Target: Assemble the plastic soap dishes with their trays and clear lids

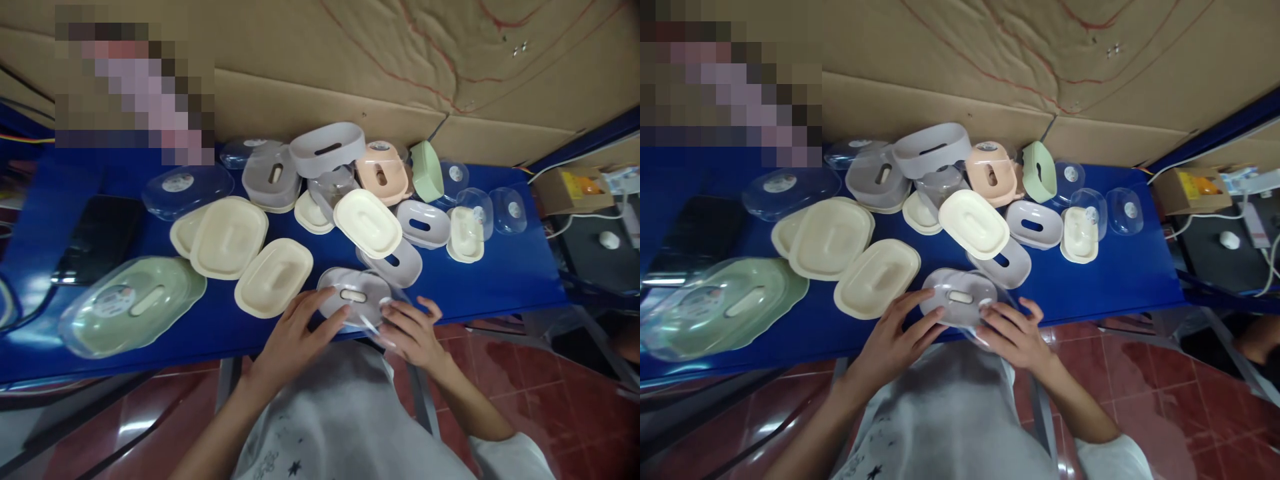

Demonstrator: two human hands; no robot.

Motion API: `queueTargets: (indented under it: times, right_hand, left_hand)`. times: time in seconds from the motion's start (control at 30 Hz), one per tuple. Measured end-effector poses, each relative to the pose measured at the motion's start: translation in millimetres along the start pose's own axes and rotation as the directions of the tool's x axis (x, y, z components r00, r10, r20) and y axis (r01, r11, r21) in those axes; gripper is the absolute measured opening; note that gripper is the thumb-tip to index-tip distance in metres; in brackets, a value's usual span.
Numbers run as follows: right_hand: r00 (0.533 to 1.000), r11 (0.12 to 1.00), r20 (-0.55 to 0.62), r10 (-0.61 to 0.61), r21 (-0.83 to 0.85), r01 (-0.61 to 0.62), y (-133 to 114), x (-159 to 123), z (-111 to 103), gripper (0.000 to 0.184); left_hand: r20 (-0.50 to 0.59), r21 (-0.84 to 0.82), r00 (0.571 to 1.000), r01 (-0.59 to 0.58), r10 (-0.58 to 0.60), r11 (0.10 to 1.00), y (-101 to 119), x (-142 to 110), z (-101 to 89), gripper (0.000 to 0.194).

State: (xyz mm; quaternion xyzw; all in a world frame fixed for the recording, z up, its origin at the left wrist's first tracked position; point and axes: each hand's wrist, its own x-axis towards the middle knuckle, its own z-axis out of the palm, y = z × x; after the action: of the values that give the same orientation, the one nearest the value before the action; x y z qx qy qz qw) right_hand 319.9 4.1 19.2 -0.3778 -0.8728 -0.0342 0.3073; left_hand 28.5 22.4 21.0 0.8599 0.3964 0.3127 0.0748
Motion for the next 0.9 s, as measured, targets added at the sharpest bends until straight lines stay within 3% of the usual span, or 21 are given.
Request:
queueTargets:
  times: [0.13,0.3,0.5,0.7,0.9]
  right_hand:
    - [0.956,0.996,0.284,-0.074,0.064,0.058,1,17,-1,0.048]
    - [0.904,0.983,0.392,-0.17,0.128,0.129,5,47,-7,0.044]
    - [0.883,0.951,0.358,-0.304,0.157,0.264,7,51,3,0.052]
    - [0.878,0.955,0.38,-0.291,0.173,0.241,8,56,3,0.05]
    - [0.909,0.954,0.293,-0.295,0.141,0.264,6,39,14,0.047]
  left_hand:
    - [0.007,0.048,1.0,0.018,-0.018,0.999,-2,-4,-1.0,0.069]
    - [0.039,0.051,0.996,0.073,-0.075,0.996,-3,-3,-7.4,0.077]
    - [0.082,0.006,0.993,0.086,-0.086,0.996,-6,-5,-15.8,0.067]
    - [0.068,-0.014,0.992,0.108,-0.107,0.994,-10,-7,-12.7,0.072]
    - [0.052,-0.018,0.993,0.106,-0.105,0.994,-5,-10,-9.9,0.071]
